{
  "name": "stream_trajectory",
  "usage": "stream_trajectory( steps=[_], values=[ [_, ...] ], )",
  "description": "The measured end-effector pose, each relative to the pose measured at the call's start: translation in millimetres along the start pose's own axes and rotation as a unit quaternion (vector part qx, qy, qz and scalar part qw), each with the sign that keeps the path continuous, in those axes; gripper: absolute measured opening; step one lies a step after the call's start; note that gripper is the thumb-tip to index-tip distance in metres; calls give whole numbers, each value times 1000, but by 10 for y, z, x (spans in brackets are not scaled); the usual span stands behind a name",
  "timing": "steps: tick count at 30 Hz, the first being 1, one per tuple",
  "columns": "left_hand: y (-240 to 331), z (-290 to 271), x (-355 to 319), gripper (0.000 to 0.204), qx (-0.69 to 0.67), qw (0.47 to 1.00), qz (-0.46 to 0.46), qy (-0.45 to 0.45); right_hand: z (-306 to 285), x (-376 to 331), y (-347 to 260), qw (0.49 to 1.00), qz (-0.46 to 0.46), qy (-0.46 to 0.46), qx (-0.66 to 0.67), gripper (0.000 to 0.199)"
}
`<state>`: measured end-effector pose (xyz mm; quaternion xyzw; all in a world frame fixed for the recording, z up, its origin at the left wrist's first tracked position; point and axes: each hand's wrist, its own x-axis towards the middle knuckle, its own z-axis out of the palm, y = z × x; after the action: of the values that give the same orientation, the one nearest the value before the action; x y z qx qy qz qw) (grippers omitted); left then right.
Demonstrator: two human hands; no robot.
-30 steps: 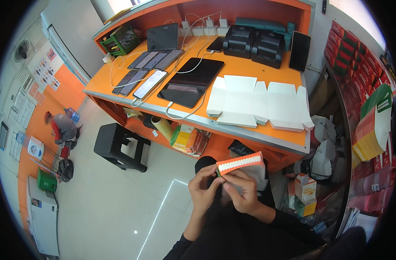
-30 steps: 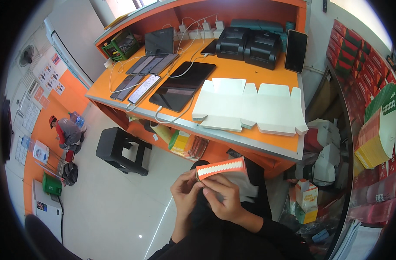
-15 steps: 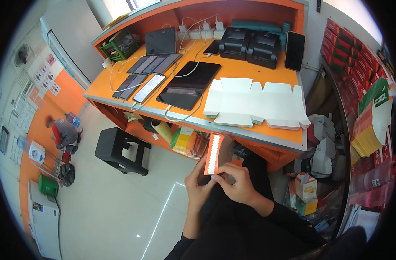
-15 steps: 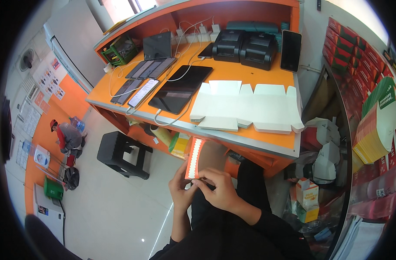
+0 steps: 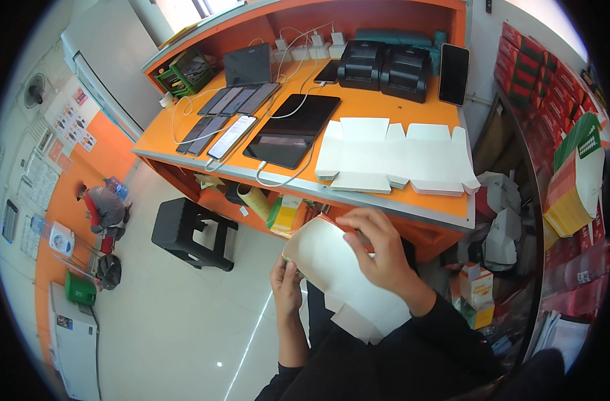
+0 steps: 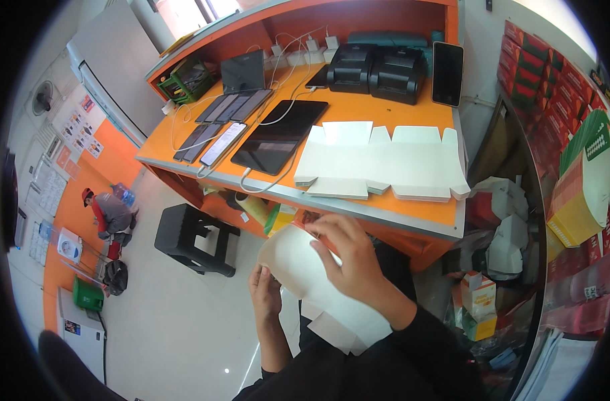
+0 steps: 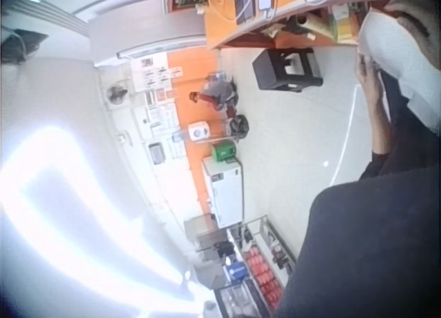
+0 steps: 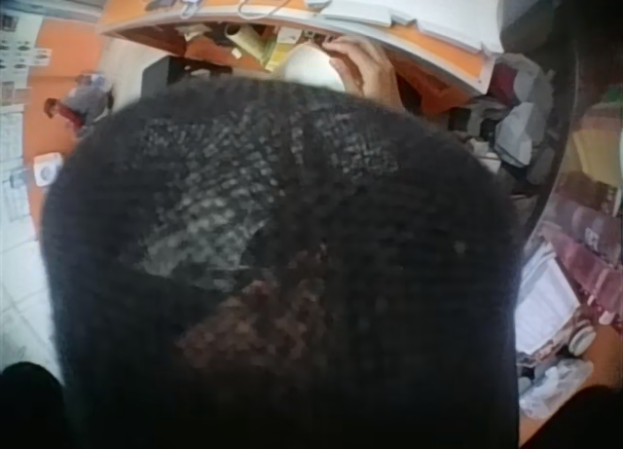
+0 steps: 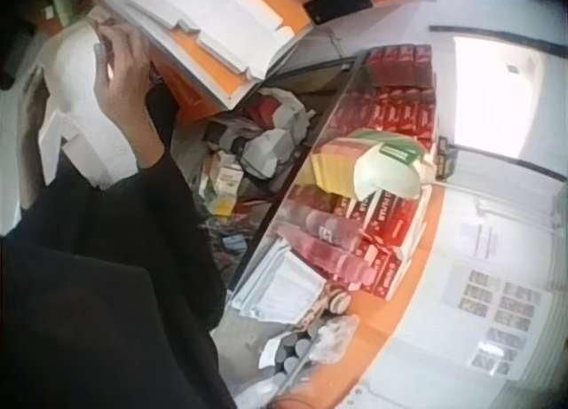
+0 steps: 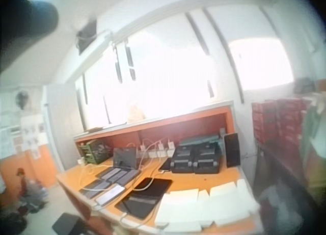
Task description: The person sits on the floor and folds flat cardboard pieces into small rectangular boxes. They fold the sides and bottom flaps, then stack the finished boxes on a nearby table.
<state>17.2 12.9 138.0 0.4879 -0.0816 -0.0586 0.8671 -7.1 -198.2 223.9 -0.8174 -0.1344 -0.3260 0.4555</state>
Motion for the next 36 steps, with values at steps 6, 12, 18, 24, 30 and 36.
stream_trajectory(
  steps=[6,12,18,24,30,36],
  values=[
    [-11,157,-8,34,84,994,55,-37,62,134,188,874,257,-204,358,38],
    [16,379,-78,28,125,986,102,-33,177,-36,184,922,200,-119,309,29],
    [-16,279,-144,38,120,976,156,-93,47,-112,81,951,128,-87,269,15],
    [-108,282,-297,64,18,990,109,-84,-38,-128,-18,933,144,-82,321,11],
    [-182,339,-320,61,-10,992,108,-67,14,-229,-93,972,87,-49,211,8],
    [-232,436,-371,47,49,990,131,-35,-28,-291,-36,996,33,-5,84,9]
  ],
)
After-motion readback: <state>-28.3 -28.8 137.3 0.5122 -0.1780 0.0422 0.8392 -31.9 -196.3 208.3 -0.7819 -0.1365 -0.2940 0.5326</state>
